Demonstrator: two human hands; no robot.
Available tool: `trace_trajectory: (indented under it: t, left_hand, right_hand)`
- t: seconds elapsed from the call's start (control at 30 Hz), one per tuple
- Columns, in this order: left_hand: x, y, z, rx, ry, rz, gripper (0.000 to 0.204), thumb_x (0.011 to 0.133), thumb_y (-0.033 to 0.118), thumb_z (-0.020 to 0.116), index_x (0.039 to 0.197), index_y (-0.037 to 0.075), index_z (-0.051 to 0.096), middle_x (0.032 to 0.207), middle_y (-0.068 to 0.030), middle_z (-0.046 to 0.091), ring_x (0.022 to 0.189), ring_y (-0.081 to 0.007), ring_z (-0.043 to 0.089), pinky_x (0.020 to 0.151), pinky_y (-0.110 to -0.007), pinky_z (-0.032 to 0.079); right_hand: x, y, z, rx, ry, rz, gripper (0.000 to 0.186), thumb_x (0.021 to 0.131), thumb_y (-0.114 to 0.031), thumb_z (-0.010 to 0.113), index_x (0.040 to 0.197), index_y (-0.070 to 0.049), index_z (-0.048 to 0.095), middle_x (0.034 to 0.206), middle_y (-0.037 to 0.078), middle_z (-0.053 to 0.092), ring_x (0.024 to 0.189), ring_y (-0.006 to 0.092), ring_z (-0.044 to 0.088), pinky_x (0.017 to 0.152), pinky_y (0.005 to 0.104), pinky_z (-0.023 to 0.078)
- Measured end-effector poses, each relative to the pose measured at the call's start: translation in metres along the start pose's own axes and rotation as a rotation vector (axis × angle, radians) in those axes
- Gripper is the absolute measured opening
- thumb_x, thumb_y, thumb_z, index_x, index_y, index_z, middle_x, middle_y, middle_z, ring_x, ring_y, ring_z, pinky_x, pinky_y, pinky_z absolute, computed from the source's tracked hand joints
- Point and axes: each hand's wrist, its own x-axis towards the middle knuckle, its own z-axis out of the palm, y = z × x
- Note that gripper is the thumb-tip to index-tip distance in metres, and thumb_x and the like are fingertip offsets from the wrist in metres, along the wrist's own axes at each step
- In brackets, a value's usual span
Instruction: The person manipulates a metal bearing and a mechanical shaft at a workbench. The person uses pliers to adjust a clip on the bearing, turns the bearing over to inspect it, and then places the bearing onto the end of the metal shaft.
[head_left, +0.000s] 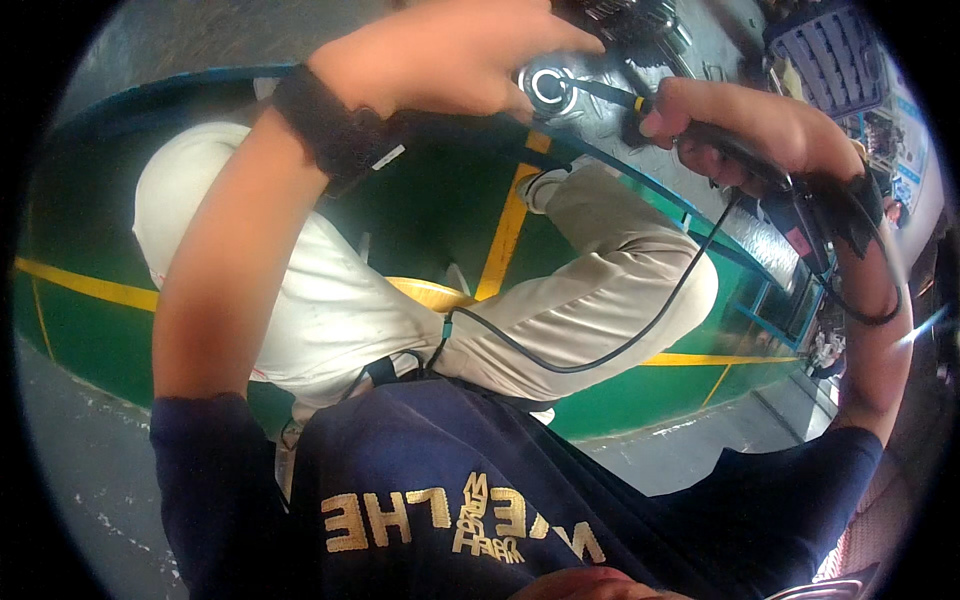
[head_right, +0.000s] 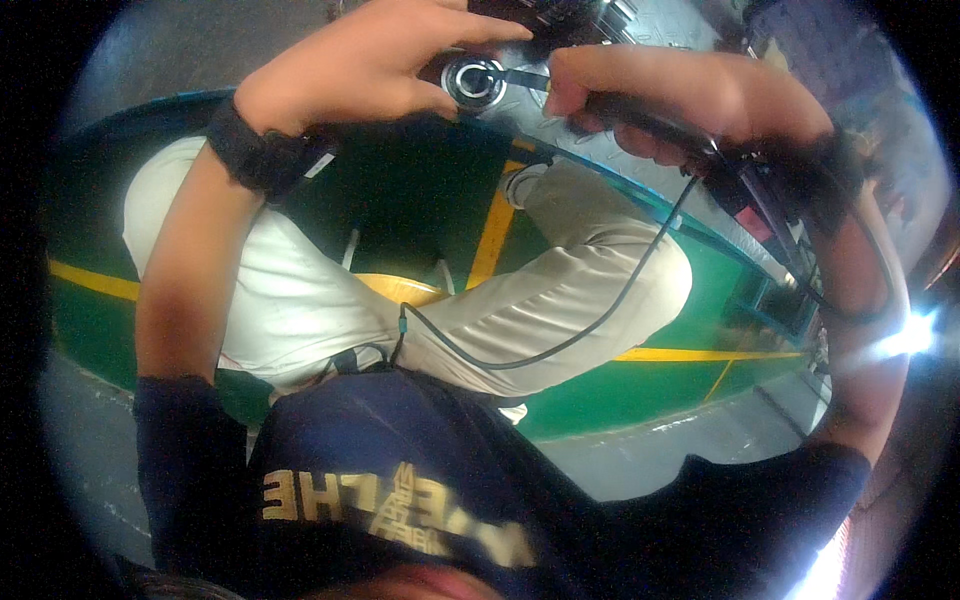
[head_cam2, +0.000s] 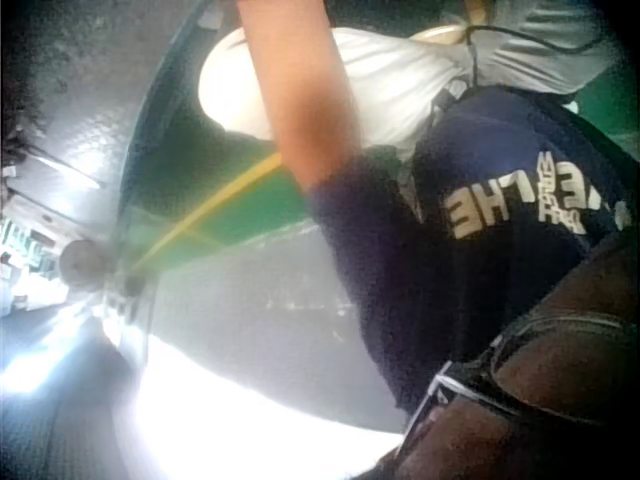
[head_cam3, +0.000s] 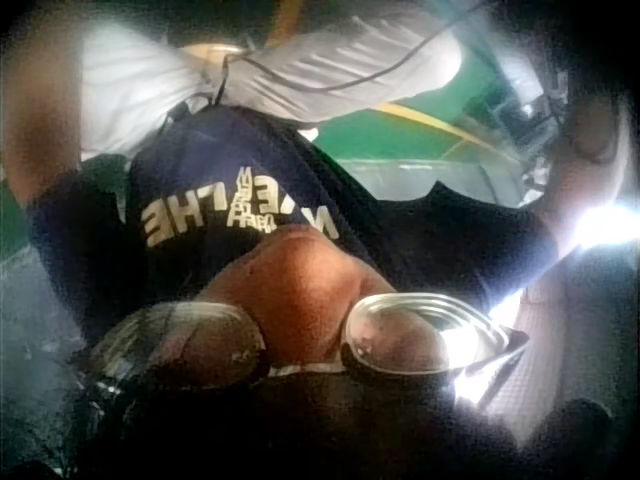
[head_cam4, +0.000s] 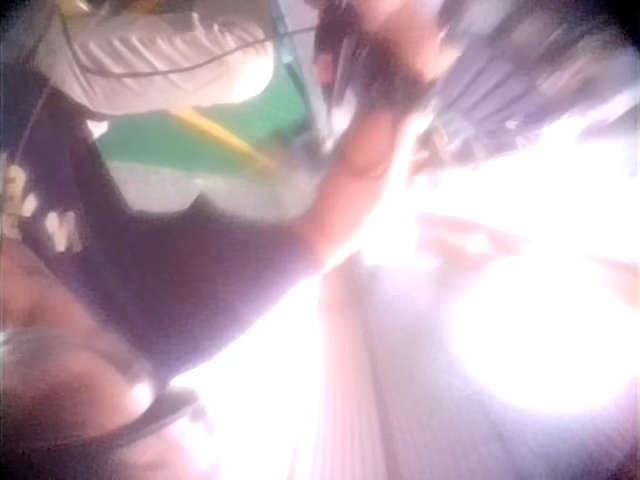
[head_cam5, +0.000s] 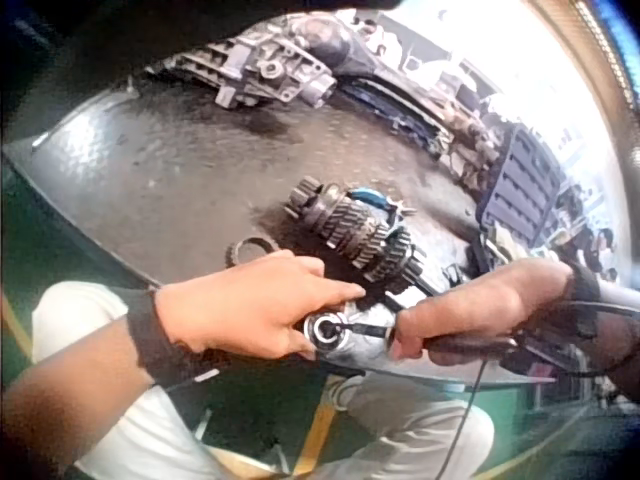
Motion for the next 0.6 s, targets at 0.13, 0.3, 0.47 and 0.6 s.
trace_trajectory:
  t: [0.13,0.3,0.47,0.6]
  left_hand:
    - [0.003,0.004,0.005,0.038,-0.018,0.011,0.06,0.08,0.014,0.075,0.137,0.001,0.063,0.103,-0.0228,0.069,0.099,-0.041,0.065,0.087,-0.048,0.051]
    - [-0.001,0.006,-0.001,-0.022,0.003,0.015,0.056,0.081,0.014,0.074,0.134,0.001,0.064,0.102,-0.0234,0.069,0.1,-0.0413,0.065,0.087,-0.049,0.052]
    - [-0.003,0.011,-0.004,-0.002,0.044,0.027,0.055,0.08,0.016,0.076,0.132,0.002,0.065,0.102,-0.0235,0.069,0.1,-0.0419,0.065,0.087,-0.05,0.052]
    - [0.003,0.01,-0.002,-0.054,0.019,0.053,0.054,0.08,0.016,0.077,0.131,0.003,0.065,0.101,-0.0226,0.069,0.099,-0.0417,0.066,0.086,-0.05,0.053]
  right_hand:
    - [-0.004,-0.009,-0.011,-0.137,-0.167,-0.004,0.036,0.099,-0.046,0.066,0.108,-0.012,0.073,0.094,-0.005,0.063,0.07,0.0045,0.051,0.061,0.0204,0.041]
    - [-0.004,-0.005,-0.015,-0.371,-0.164,-0.443,0.034,0.102,-0.041,0.062,0.118,-0.012,0.071,0.102,-0.001,0.065,0.084,0.0065,0.056,0.074,0.0219,0.044]
    - [0.03,-0.008,-0.037,-0.686,-0.415,-0.965,0.029,0.106,-0.028,0.056,0.128,-0.012,0.066,0.109,0.003,0.068,0.099,0.0117,0.061,0.088,0.023,0.047]
    - [-0.018,-0.039,-0.02,-0.769,-0.311,-0.336,0.038,0.105,-0.021,0.058,0.141,-0.01,0.057,0.13,0.012,0.065,0.117,0.0206,0.066,0.1,0.0299,0.051]
